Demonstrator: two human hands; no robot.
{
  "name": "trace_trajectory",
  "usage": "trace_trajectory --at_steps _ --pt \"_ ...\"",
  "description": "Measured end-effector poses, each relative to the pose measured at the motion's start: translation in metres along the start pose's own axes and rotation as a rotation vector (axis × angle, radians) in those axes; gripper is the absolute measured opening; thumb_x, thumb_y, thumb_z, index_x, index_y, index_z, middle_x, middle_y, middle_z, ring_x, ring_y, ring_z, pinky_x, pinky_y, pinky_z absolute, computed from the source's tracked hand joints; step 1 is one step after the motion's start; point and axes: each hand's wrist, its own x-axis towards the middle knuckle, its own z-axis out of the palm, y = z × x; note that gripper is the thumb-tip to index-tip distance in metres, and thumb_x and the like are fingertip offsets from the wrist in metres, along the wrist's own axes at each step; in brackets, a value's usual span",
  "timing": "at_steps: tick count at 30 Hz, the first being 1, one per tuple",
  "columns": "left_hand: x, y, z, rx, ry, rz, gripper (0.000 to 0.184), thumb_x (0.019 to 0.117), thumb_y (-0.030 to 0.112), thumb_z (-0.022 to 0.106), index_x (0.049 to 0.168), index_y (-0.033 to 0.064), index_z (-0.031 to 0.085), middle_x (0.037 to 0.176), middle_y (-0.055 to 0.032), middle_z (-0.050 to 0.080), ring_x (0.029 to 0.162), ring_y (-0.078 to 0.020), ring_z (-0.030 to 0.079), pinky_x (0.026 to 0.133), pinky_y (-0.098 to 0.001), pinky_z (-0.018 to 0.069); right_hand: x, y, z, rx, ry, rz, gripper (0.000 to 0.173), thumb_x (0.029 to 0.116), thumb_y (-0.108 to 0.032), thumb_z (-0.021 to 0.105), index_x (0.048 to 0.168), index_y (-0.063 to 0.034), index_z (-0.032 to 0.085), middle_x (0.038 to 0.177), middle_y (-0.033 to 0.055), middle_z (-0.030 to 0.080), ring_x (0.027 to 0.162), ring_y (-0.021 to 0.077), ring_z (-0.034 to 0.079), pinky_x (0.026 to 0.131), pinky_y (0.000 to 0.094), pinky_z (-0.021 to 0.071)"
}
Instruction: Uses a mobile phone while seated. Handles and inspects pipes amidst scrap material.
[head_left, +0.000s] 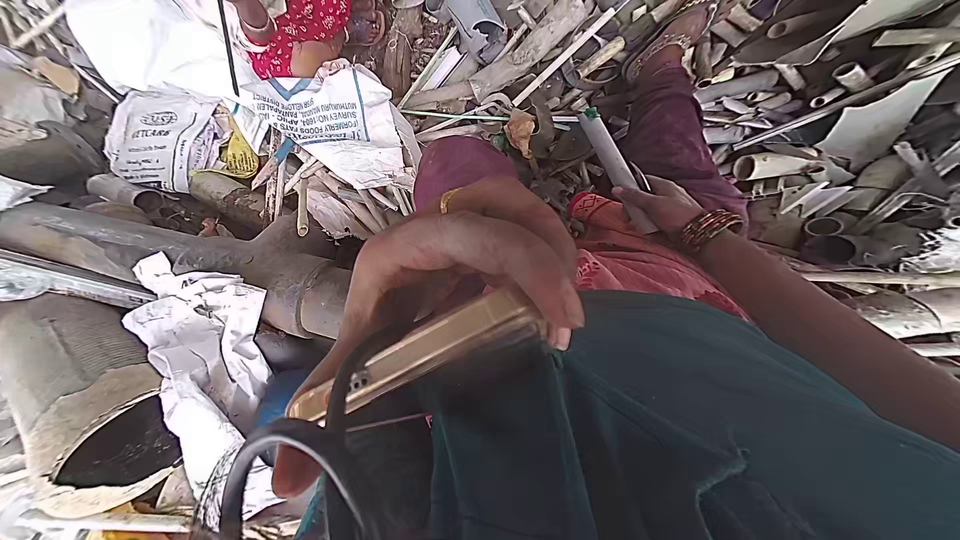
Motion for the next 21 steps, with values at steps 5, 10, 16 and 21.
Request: trace_trajectory --at_steps 5,10,16,21 --pt "0.026 0.052 0.037 -0.155 0.23 -0.187 0.049 0.0841 0.012 0.076 0.128 -0.0036 0.063 0.135 -0.0212 0.059 0.123 -0.0294 0.061 0.107 -0.0414 0.0522 -0.002 -0.002 0.0 0.003 -0.008 0.003 0.036 0.1075 -0.032 0.054 0.129 -0.0033 0.056 0.074 0.0047 0.059 0.058 0.0101 0.057 0.059 0.0282 0.0511" --pt "-0.005 0.019 0.006 -0.056 0.082 -0.102 0.067 0.0798 0.03 0.082 0.136 0.0014 0.06 0.143 -0.0216 0.053 0.129 -0.0325 0.057 0.111 -0.0466 0.0494 -0.003 -0.004 0.0 -0.005 -0.006 0.01 0.037 0.1074 -0.032 0.055 0.131 -0.0044 0.056 0.076 0.0046 0.06 0.059 0.0104 0.057 0.06 0.0285 0.0508" --pt "-0.009 0.011 -0.008 -0.022 -0.001 -0.088 0.065 0.0819 0.036 0.078 0.135 0.0027 0.06 0.143 -0.0199 0.054 0.131 -0.0309 0.055 0.111 -0.0449 0.0478 -0.003 -0.003 0.0 -0.024 0.003 0.01 0.036 0.1075 -0.033 0.054 0.13 -0.0056 0.057 0.075 0.0045 0.061 0.06 0.0104 0.057 0.06 0.0293 0.0504" --pt "-0.011 0.019 0.0 -0.031 0.064 -0.099 0.061 0.0828 0.026 0.08 0.134 0.0013 0.061 0.141 -0.0212 0.056 0.129 -0.0317 0.057 0.112 -0.0455 0.0482 -0.004 -0.004 0.001 -0.006 -0.008 0.016 0.036 0.1075 -0.033 0.054 0.131 -0.0054 0.056 0.074 0.0039 0.06 0.058 0.0097 0.057 0.058 0.0272 0.0506"
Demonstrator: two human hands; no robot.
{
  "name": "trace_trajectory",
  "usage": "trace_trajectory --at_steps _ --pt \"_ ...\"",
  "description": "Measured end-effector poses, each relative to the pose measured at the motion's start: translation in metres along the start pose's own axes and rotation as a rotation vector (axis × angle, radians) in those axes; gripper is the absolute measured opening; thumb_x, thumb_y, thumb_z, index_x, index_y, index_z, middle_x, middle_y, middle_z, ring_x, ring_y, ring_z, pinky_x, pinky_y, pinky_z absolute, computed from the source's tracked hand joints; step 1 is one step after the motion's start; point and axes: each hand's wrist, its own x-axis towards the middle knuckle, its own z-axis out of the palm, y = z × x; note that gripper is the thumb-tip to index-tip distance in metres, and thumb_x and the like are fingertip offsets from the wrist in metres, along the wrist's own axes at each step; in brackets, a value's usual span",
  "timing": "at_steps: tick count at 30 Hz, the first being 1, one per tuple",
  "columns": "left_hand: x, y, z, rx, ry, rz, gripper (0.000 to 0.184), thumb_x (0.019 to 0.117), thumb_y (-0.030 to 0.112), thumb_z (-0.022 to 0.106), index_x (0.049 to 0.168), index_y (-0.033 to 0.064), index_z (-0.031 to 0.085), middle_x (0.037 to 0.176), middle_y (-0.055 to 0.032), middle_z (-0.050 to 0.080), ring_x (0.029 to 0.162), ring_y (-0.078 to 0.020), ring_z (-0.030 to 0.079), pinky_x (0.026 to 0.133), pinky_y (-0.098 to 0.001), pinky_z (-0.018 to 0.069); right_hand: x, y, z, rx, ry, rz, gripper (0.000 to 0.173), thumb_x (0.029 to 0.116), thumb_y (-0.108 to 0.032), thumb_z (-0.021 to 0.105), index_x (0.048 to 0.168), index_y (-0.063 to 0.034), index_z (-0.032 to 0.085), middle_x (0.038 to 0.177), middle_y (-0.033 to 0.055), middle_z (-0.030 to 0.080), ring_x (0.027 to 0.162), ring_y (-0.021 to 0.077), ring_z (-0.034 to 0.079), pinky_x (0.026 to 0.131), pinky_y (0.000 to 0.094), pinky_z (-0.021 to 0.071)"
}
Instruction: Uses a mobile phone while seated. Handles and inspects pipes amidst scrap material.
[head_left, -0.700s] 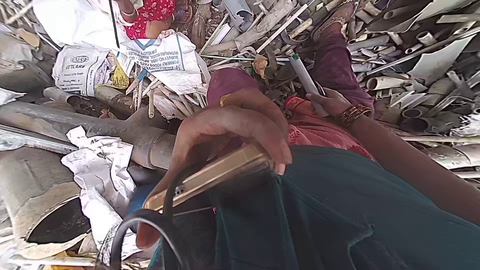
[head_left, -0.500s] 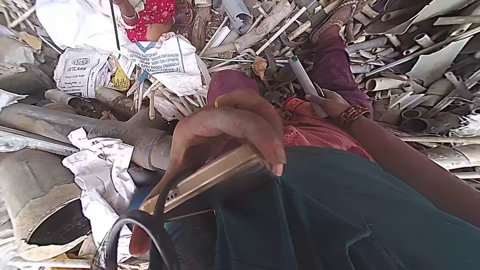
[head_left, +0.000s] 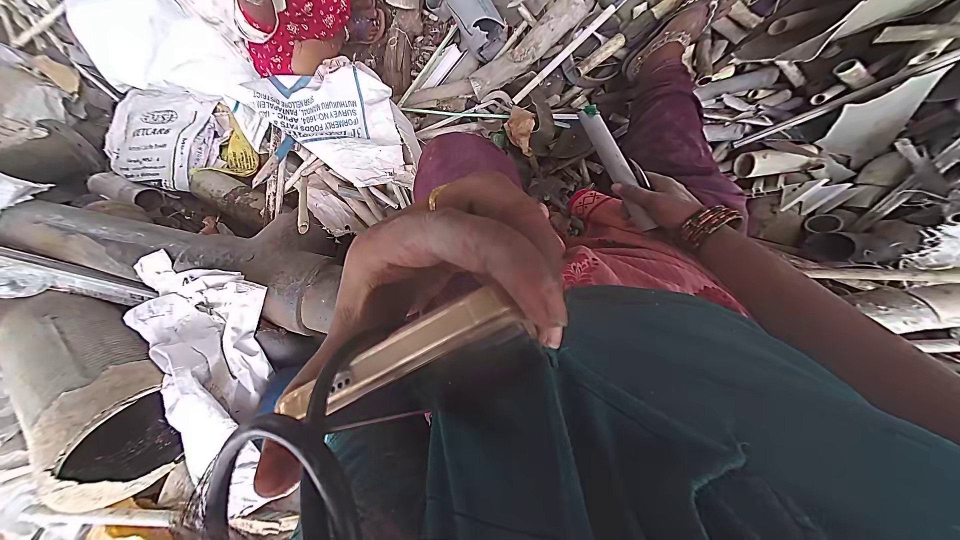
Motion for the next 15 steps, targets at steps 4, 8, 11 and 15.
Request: trace_trajectory --at_steps 4,8,11,15 --pt "-0.0016 -0.0022 -0.0059 0.041 -0.035 0.01 0.063 0.0832 0.035 0.077 0.133 0.0006 0.062 0.141 -0.0203 0.056 0.13 -0.031 0.055 0.114 -0.0461 0.0449 0.0001 -0.0015 0.0004 -0.007 0.0 0.004 0.036 0.1078 -0.032 0.054 0.13 -0.0047 0.056 0.074 0.0044 0.059 0.059 0.0101 0.057 0.059 0.0274 0.0508" --pt "-0.0055 0.0009 -0.0045 0.065 -0.007 0.004 0.06 0.0835 0.031 0.078 0.132 0.0001 0.063 0.14 -0.0208 0.057 0.13 -0.031 0.056 0.114 -0.047 0.0445 0.0043 0.0038 0.0003 -0.01 0.009 -0.023 0.034 0.107 -0.033 0.055 0.127 -0.0058 0.058 0.076 0.004 0.061 0.061 0.0097 0.057 0.061 0.0289 0.0505" --pt "-0.0048 -0.0005 -0.0069 0.047 -0.03 -0.002 0.063 0.0825 0.035 0.078 0.133 0.0002 0.062 0.141 -0.0207 0.057 0.13 -0.0306 0.056 0.113 -0.0457 0.0451 0.0042 0.0032 0.0003 -0.006 0.009 -0.024 0.034 0.1073 -0.032 0.055 0.129 -0.0056 0.058 0.076 0.0043 0.061 0.06 0.0097 0.057 0.061 0.029 0.0508" --pt "-0.0002 -0.0027 -0.0105 0.044 -0.073 -0.002 0.065 0.0814 0.039 0.078 0.133 0.0019 0.063 0.142 -0.0191 0.055 0.131 -0.0297 0.055 0.115 -0.046 0.0434 0.003 0.0026 0.0005 -0.009 0.014 -0.021 0.034 0.1071 -0.032 0.055 0.128 -0.0058 0.058 0.075 0.0038 0.061 0.06 0.0092 0.056 0.061 0.0286 0.0501"
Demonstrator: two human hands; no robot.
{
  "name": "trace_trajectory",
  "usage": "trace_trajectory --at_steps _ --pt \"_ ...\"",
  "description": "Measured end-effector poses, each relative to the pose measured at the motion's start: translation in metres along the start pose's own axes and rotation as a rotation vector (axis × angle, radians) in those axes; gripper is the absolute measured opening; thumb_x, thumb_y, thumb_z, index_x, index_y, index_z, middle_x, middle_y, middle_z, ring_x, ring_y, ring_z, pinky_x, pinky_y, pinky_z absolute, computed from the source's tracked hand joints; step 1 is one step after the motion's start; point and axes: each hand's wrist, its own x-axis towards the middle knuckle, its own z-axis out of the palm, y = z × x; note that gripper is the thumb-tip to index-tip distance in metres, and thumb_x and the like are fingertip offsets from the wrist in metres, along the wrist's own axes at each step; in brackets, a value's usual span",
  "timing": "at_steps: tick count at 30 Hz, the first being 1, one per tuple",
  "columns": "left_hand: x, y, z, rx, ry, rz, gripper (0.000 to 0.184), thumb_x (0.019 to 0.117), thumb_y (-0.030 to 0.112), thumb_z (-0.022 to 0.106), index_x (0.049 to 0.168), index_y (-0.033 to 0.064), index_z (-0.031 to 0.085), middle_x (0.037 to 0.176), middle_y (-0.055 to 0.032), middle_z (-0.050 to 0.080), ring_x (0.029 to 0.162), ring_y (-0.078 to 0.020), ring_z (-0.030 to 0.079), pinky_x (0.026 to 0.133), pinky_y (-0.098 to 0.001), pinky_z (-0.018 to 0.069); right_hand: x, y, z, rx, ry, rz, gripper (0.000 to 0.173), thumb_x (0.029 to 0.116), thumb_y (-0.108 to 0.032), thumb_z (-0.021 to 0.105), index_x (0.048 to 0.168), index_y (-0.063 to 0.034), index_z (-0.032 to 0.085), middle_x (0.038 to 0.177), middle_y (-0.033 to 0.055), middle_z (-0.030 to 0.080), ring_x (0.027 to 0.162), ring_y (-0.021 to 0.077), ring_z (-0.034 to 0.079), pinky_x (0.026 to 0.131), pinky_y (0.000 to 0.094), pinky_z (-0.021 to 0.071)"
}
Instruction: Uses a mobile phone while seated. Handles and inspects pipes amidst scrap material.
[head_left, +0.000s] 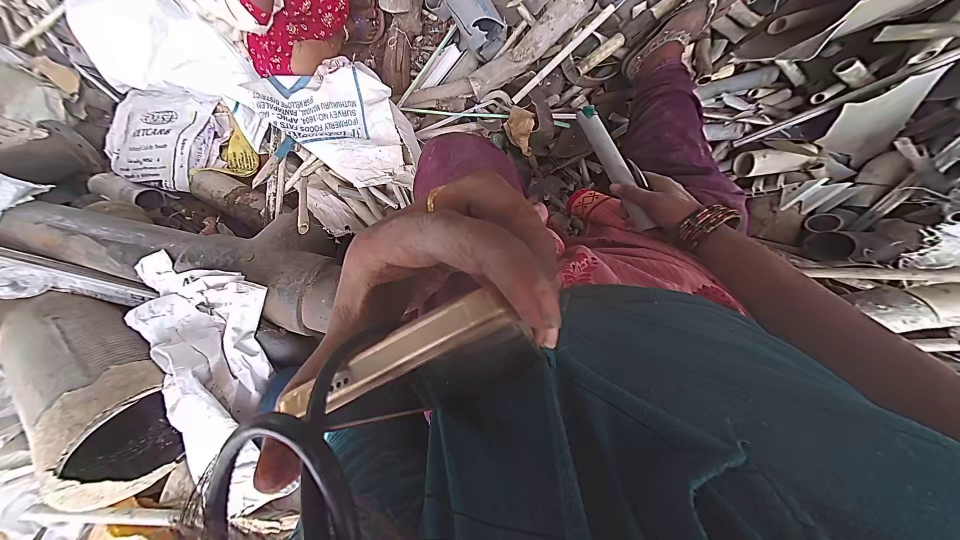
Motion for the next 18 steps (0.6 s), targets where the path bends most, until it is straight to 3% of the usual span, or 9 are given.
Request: trace_trajectory --at_steps 6,14,18 --pt "-0.0021 0.0015 0.0024 -0.021 0.031 -0.005 0.066 0.0803 0.038 0.079 0.132 0.0008 0.062 0.141 -0.0205 0.056 0.13 -0.0309 0.055 0.113 -0.0464 0.0446 0.0006 0.0004 -0.0009 0.0 -0.005 0.01 0.035 0.1068 -0.033 0.056 0.129 -0.0064 0.058 0.076 0.0039 0.061 0.06 0.0096 0.057 0.06 0.0284 0.0501" --pt "-0.0032 0.0001 0.0008 0.057 0.008 0.013 0.056 0.0867 0.032 0.075 0.134 0.0047 0.062 0.14 -0.016 0.058 0.129 -0.0269 0.057 0.112 -0.0433 0.0474 -0.0014 -0.0013 -0.0003 0.011 -0.008 0.02 0.034 0.1071 -0.032 0.055 0.129 -0.0065 0.057 0.075 0.0023 0.06 0.059 0.0077 0.056 0.059 0.0259 0.0497" --pt "-0.0047 0.0024 0.0069 0.013 0.063 0.012 0.058 0.0839 0.03 0.079 0.132 0.0016 0.063 0.139 -0.0191 0.059 0.128 -0.0297 0.058 0.112 -0.0456 0.0474 -0.0007 -0.0006 -0.0006 0.002 -0.006 0.016 0.034 0.1073 -0.032 0.055 0.129 -0.0063 0.057 0.075 0.0025 0.06 0.058 0.0077 0.056 0.058 0.0258 0.0492"
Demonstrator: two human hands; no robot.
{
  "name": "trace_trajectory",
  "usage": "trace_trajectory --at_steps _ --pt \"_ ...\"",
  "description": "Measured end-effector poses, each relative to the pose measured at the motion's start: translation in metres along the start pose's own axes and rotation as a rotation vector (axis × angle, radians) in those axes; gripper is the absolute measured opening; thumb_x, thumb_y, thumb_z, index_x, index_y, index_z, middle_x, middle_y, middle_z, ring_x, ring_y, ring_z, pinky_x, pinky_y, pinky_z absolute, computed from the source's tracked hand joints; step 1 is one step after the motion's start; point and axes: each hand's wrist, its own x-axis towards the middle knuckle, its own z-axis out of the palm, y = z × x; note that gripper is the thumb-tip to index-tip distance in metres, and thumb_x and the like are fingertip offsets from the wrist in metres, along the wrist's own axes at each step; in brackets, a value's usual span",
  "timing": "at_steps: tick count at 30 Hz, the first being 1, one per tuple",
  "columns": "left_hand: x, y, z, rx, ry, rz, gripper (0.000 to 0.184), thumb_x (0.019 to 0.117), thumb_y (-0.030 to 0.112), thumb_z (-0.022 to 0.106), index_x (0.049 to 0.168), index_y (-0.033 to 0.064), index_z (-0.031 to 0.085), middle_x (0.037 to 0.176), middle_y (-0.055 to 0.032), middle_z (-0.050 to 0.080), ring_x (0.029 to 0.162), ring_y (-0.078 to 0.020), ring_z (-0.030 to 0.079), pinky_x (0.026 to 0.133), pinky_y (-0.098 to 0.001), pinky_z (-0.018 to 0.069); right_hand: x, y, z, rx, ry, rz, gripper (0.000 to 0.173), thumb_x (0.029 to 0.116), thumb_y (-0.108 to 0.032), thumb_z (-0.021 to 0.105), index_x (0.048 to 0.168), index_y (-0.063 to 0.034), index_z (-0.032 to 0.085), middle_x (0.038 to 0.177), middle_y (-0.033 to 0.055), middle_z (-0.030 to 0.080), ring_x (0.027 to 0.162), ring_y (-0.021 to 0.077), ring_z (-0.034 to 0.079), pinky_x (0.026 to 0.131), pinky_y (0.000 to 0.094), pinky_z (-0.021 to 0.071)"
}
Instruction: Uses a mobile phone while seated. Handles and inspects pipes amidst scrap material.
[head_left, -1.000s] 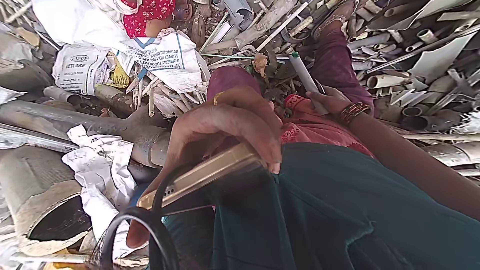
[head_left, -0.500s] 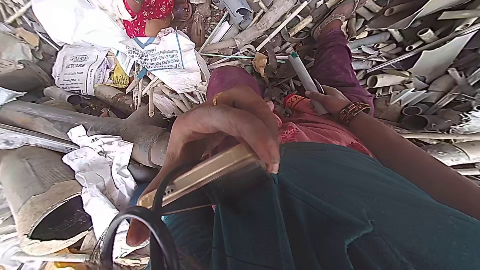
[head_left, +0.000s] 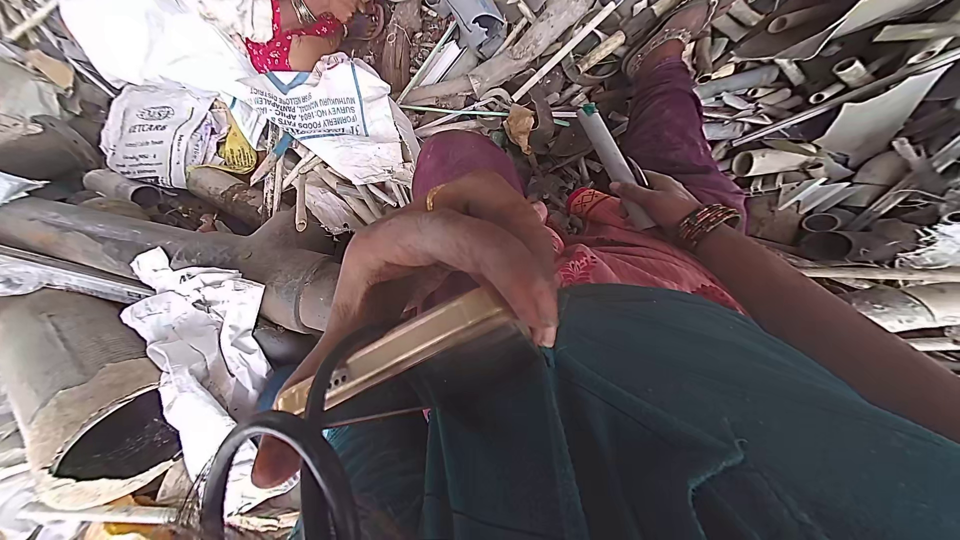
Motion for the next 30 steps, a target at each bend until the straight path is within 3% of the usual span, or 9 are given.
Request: trace_trajectory --at_steps 4,7,13,17,21,24,28,30 --pt "0.0 -0.001 -0.004 0.048 -0.027 0.011 0.059 0.0849 0.037 0.076 0.132 0.0029 0.063 0.139 -0.0176 0.059 0.129 -0.0285 0.056 0.113 -0.0457 0.0452 -0.001 -0.001 0.0 0.009 -0.002 0.008 0.035 0.1071 -0.033 0.055 0.13 -0.006 0.056 0.075 0.0037 0.061 0.058 0.0094 0.057 0.058 0.0273 0.0501" --pt "-0.001 0.002 0.0 0.052 0.0 0.005 0.057 0.0855 0.033 0.077 0.131 0.0016 0.063 0.137 -0.0187 0.06 0.129 -0.0296 0.057 0.115 -0.0482 0.0434 0.0 -0.001 0.0 0.01 -0.004 0.003 0.035 0.1073 -0.033 0.055 0.13 -0.0065 0.056 0.074 0.0029 0.059 0.057 0.0088 0.057 0.057 0.0265 0.05" --pt "0.004 -0.007 -0.008 0.023 -0.069 0.025 0.061 0.0844 0.039 0.075 0.132 0.0025 0.063 0.142 -0.0179 0.055 0.131 -0.0282 0.054 0.113 -0.0447 0.0445 0.0 0.0 0.0 -0.018 0.003 0.0 0.038 0.1073 -0.035 0.054 0.132 -0.006 0.056 0.077 0.0047 0.061 0.061 0.0114 0.058 0.061 0.0307 0.0513" --pt "0.001 0.001 0.0 0.029 0.0 0.014 0.059 0.0836 0.033 0.078 0.13 0.0007 0.064 0.139 -0.0188 0.058 0.13 -0.0289 0.056 0.116 -0.0467 0.0422 -0.001 -0.002 0.0 -0.038 0.008 0.008 0.039 0.1073 -0.036 0.054 0.133 -0.0066 0.056 0.077 0.0054 0.061 0.061 0.0119 0.058 0.061 0.0318 0.051" --pt "0.004 -0.003 -0.005 0.01 -0.041 0.002 0.059 0.0841 0.035 0.077 0.131 0.0014 0.064 0.14 -0.0187 0.058 0.13 -0.029 0.056 0.115 -0.0462 0.0434 0.0 -0.001 0.0 -0.02 0.002 0.0 0.037 0.1074 -0.034 0.054 0.132 -0.006 0.056 0.076 0.0046 0.061 0.059 0.011 0.058 0.06 0.03 0.051" --pt "0.012 -0.015 -0.019 0.021 -0.167 0.011 0.057 0.088 0.038 0.071 0.133 0.0052 0.062 0.143 -0.0159 0.054 0.13 -0.0265 0.055 0.111 -0.0426 0.0467 0.0 0.0 -0.001 -0.013 0.004 -0.002 0.038 0.1068 -0.036 0.055 0.131 -0.006 0.057 0.076 0.0047 0.061 0.059 0.0112 0.058 0.06 0.0303 0.0515" --pt "0.011 -0.014 -0.018 0.027 -0.168 0.017 0.056 0.0882 0.038 0.071 0.133 0.0059 0.063 0.144 -0.0154 0.054 0.131 -0.0264 0.054 0.112 -0.043 0.0455 0.0 0.0 0.0 -0.018 0.0 -0.002 0.038 0.1071 -0.035 0.054 0.131 -0.0061 0.056 0.076 0.0042 0.06 0.06 0.011 0.057 0.06 0.0302 0.0509" --pt "0.008 -0.013 -0.012 0.067 -0.174 0.065 0.051 0.0907 0.037 0.069 0.131 0.0059 0.064 0.14 -0.0151 0.056 0.129 -0.0253 0.056 0.108 -0.0406 0.049 0.0 0.0 0.0 -0.015 0.003 -0.004 0.037 0.1073 -0.034 0.054 0.131 -0.0052 0.057 0.077 0.0051 0.06 0.06 0.0115 0.057 0.061 0.0309 0.0507"
